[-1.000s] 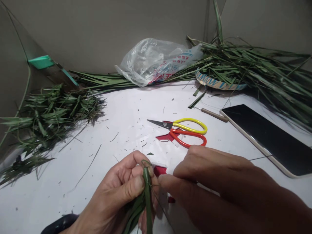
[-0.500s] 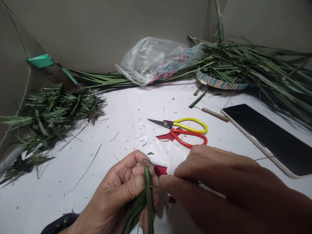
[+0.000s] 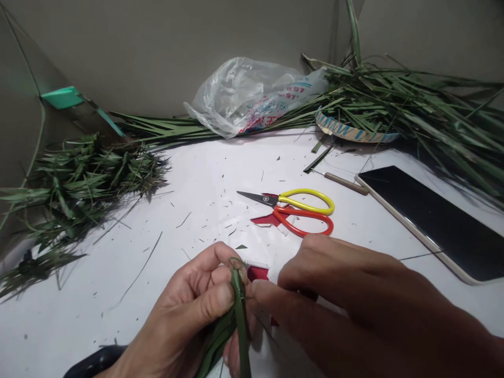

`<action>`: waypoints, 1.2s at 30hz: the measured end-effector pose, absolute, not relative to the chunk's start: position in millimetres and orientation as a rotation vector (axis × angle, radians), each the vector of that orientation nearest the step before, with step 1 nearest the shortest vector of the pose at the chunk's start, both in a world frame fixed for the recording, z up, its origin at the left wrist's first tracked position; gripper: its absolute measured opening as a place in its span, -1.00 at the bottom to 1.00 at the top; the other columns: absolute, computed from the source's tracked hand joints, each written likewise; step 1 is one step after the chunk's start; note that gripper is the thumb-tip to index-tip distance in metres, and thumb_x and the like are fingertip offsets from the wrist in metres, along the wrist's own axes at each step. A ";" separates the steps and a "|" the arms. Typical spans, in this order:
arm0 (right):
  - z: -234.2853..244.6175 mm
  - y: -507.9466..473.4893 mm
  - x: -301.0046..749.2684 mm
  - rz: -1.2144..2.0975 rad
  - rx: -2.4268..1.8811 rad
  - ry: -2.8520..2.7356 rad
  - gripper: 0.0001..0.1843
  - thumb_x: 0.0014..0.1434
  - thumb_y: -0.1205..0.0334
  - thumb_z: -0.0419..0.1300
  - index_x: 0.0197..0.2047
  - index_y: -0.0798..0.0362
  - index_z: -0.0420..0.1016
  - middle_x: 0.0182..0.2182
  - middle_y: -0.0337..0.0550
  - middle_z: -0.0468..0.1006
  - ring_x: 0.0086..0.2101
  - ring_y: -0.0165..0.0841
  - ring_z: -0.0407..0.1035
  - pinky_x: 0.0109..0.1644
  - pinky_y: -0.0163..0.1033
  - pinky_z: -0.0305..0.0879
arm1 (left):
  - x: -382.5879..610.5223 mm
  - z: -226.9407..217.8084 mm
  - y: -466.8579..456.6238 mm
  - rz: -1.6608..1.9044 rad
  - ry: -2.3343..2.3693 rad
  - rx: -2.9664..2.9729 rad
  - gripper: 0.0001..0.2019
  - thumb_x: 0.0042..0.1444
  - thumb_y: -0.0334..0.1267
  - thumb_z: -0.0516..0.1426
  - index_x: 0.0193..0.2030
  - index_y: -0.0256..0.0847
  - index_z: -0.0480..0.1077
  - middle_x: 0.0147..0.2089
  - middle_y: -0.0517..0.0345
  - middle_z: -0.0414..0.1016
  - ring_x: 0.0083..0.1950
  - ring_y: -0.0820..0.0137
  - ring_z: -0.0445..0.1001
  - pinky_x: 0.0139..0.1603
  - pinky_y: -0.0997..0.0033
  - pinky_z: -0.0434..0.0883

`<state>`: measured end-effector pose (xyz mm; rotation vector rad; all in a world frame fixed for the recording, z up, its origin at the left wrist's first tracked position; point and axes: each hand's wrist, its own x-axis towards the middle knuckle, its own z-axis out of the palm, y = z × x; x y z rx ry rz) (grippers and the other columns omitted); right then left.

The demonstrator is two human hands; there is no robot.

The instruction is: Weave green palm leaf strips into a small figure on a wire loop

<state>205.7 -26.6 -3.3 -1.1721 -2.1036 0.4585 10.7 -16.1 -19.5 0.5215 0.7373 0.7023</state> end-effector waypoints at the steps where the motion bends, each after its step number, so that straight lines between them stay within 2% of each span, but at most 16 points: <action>1: -2.5 -26.3 204.7 0.467 -1.131 -2.090 -0.71 0.32 0.32 0.13 -0.46 -0.04 0.43 -0.61 -0.43 0.38 -0.59 -0.52 0.31 -0.55 -0.42 0.20 | 10.2 -19.4 -16.4 0.705 0.743 0.533 -0.88 0.20 -0.28 0.24 -0.32 -0.27 0.44 -0.56 0.17 0.51 -0.61 0.57 0.39 -0.49 0.66 0.32; 5: -2.7 -30.6 205.8 0.494 -0.987 -2.094 -0.73 0.29 0.36 0.15 -0.47 0.00 0.38 -0.58 -0.43 0.36 -0.57 -0.53 0.28 -0.52 -0.37 0.16 | 8.7 -20.3 -15.9 0.720 0.766 0.581 -0.86 0.18 -0.26 0.26 -0.34 -0.26 0.44 -0.57 0.19 0.48 -0.59 0.56 0.39 -0.48 0.65 0.35; 6: -2.8 -32.0 206.3 0.546 -1.073 -2.086 -0.72 0.28 0.42 0.12 -0.47 0.00 0.36 -0.56 -0.41 0.36 -0.55 -0.52 0.29 -0.50 -0.36 0.16 | 8.6 -20.6 -15.5 0.718 0.765 0.592 -0.86 0.19 -0.26 0.25 -0.33 -0.26 0.45 -0.56 0.18 0.49 -0.58 0.55 0.40 -0.48 0.66 0.36; 8: -2.4 -33.4 206.6 0.647 -1.158 -2.066 -0.70 0.28 0.41 0.10 -0.49 0.01 0.33 -0.57 -0.40 0.33 -0.56 -0.52 0.26 -0.48 -0.34 0.14 | 8.3 -21.0 -15.2 0.712 0.762 0.606 -0.88 0.21 -0.26 0.24 -0.31 -0.25 0.47 -0.54 0.15 0.52 -0.56 0.53 0.43 -0.48 0.66 0.38; 12: -2.5 -30.7 205.3 0.557 -1.060 -2.157 -0.70 0.27 0.46 0.03 -0.45 0.03 0.42 -0.56 -0.34 0.37 -0.53 -0.48 0.24 -0.50 -0.33 0.11 | 7.6 -21.6 -16.1 0.711 0.774 0.625 -0.91 0.19 -0.26 0.26 -0.28 -0.23 0.50 -0.54 0.15 0.54 -0.55 0.53 0.46 -0.48 0.67 0.41; 17: -3.5 -30.9 203.7 0.458 -1.013 -2.074 -0.71 0.20 0.49 0.10 -0.53 0.05 0.27 -0.60 -0.40 0.29 -0.61 -0.55 0.18 -0.58 -0.38 0.07 | 7.6 -22.5 -16.3 0.703 0.781 0.635 -0.93 0.22 -0.27 0.23 -0.28 -0.19 0.51 -0.54 0.17 0.55 -0.53 0.53 0.47 -0.45 0.66 0.43; 22: -4.1 -30.5 201.8 0.418 -1.037 -2.176 -0.68 0.24 0.51 0.03 -0.49 0.05 0.40 -0.59 -0.37 0.29 -0.59 -0.49 0.14 -0.51 -0.30 0.08 | 9.1 -20.6 -15.0 0.709 0.762 0.637 -0.94 0.19 -0.28 0.26 -0.29 -0.19 0.51 -0.54 0.20 0.54 -0.53 0.54 0.47 -0.44 0.67 0.41; 25: -6.4 -29.8 201.8 0.430 -1.028 -2.163 -0.68 0.26 0.47 0.04 -0.51 0.04 0.35 -0.59 -0.39 0.28 -0.59 -0.50 0.14 -0.48 -0.32 0.12 | 8.8 -20.7 -15.4 0.711 0.772 0.657 -0.93 0.19 -0.27 0.26 -0.29 -0.18 0.51 -0.54 0.20 0.54 -0.53 0.54 0.47 -0.44 0.68 0.40; 33: -9.8 -27.2 197.2 0.379 -1.123 -2.029 -0.67 0.21 0.45 0.09 -0.57 0.05 0.20 -0.61 -0.42 0.24 -0.60 -0.57 0.14 -0.57 -0.42 0.10 | 7.1 -24.1 -16.5 0.708 0.803 0.706 -0.90 0.20 -0.23 0.25 -0.28 -0.20 0.48 -0.53 0.19 0.54 -0.51 0.53 0.45 -0.41 0.64 0.39; 36: -10.8 -24.9 197.5 0.233 -1.041 -2.118 -0.61 0.27 0.47 0.01 -0.59 0.08 0.28 -0.62 -0.36 0.27 -0.60 -0.53 0.13 -0.56 -0.34 0.08 | 8.0 -23.2 -16.0 0.696 0.822 0.736 -0.86 0.18 -0.21 0.27 -0.32 -0.21 0.47 -0.56 0.19 0.52 -0.52 0.53 0.42 -0.43 0.63 0.37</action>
